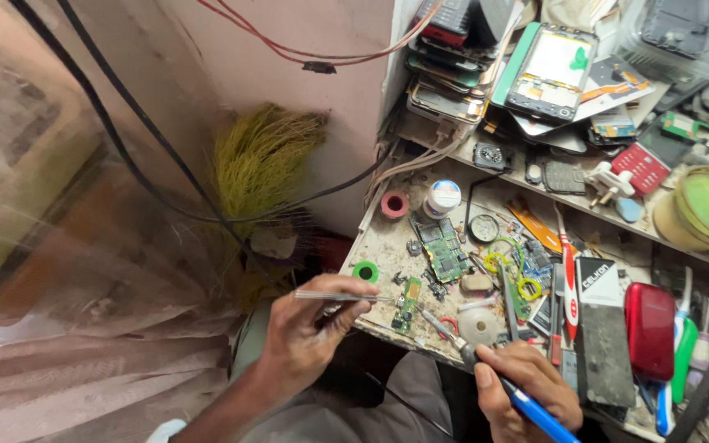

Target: The person is soldering a small green circuit board using a soldering iron and solder wire. They hold the board with their left hand and apply the soldering iron with their right hand, occasionally using tweezers to adjust components.

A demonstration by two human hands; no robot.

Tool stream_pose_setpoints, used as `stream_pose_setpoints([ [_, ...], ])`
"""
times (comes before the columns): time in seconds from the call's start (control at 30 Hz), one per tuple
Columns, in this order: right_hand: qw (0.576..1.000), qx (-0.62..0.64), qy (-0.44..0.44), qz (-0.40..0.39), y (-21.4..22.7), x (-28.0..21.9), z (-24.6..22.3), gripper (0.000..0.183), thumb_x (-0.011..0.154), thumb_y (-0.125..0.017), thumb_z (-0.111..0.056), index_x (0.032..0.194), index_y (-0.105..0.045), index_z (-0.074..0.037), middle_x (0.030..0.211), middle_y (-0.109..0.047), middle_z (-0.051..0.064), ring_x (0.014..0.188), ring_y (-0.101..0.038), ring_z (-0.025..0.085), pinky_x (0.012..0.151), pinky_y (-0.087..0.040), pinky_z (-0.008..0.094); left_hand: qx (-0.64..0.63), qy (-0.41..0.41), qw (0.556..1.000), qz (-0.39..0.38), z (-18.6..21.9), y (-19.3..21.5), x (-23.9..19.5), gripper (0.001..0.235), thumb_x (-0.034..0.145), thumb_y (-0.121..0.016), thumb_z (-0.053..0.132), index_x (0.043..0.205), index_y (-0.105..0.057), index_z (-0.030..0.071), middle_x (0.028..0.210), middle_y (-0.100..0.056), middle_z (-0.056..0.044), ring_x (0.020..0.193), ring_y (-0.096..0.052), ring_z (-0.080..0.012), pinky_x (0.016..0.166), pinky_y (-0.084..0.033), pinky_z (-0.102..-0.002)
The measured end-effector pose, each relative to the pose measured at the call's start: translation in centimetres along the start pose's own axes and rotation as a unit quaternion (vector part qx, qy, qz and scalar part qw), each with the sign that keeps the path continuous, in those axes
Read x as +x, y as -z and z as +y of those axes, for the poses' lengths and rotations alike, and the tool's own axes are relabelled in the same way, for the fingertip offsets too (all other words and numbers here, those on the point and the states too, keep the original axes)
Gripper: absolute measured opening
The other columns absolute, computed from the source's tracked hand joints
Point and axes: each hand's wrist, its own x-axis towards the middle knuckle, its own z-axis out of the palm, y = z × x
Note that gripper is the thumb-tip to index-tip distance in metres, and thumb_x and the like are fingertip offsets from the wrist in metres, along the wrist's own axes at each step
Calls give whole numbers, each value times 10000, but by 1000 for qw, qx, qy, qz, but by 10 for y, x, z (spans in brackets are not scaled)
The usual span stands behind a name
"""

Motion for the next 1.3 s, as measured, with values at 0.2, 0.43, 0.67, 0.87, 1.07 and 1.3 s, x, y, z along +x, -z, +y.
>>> stream_pose_setpoints([
  [0.2,999,-8,16,-45,3,7,4,204,797,-743,45,998,-753,10,798,-703,66,697,-663,125,710,-522,256,-43,-33,999,-3,-21,-16,-10,322,942,-745,-42,1210,-595,54,1138,-738,-94,1059,-770,-204,919,-651,-331],
  [0.43,997,1,36,-73,6,8,18,228,783,-752,45,1005,-753,-4,796,-705,61,691,-675,112,700,-534,251,0,-60,998,-32,-16,-16,-5,398,910,-769,-67,1238,-575,51,1131,-735,-97,1060,-774,-245,902,-648,-343],
  [0.67,995,-35,5,-98,11,11,19,250,755,-767,22,1001,-767,-24,796,-715,54,727,-696,125,756,-543,262,27,-78,996,-36,-16,-16,-3,410,902,-776,-70,1234,-567,47,1123,-727,-94,1049,-772,-251,886,-643,-350],
  [0.87,992,-19,-30,-120,16,17,20,251,751,-778,4,1000,-785,-34,810,-732,58,758,-701,130,793,-535,269,25,-71,996,-40,-18,-16,-4,411,897,-775,-74,1227,-566,54,1126,-729,-94,1054,-773,-254,890,-644,-356],
  [1.07,994,-26,-23,-104,12,13,24,237,755,-787,13,984,-790,-48,797,-723,46,756,-701,125,775,-546,266,23,-74,996,-44,-20,-16,-4,418,905,-765,-73,1242,-550,50,1142,-725,-98,1068,-772,-254,900,-648,-359],
  [1.3,995,-16,-15,-97,9,14,23,227,767,-780,18,985,-785,-45,798,-715,45,755,-693,127,784,-550,279,14,-56,997,-45,-19,-16,-5,368,903,-764,-66,1204,-580,39,1131,-733,-103,1067,-773,-254,904,-647,-365],
])
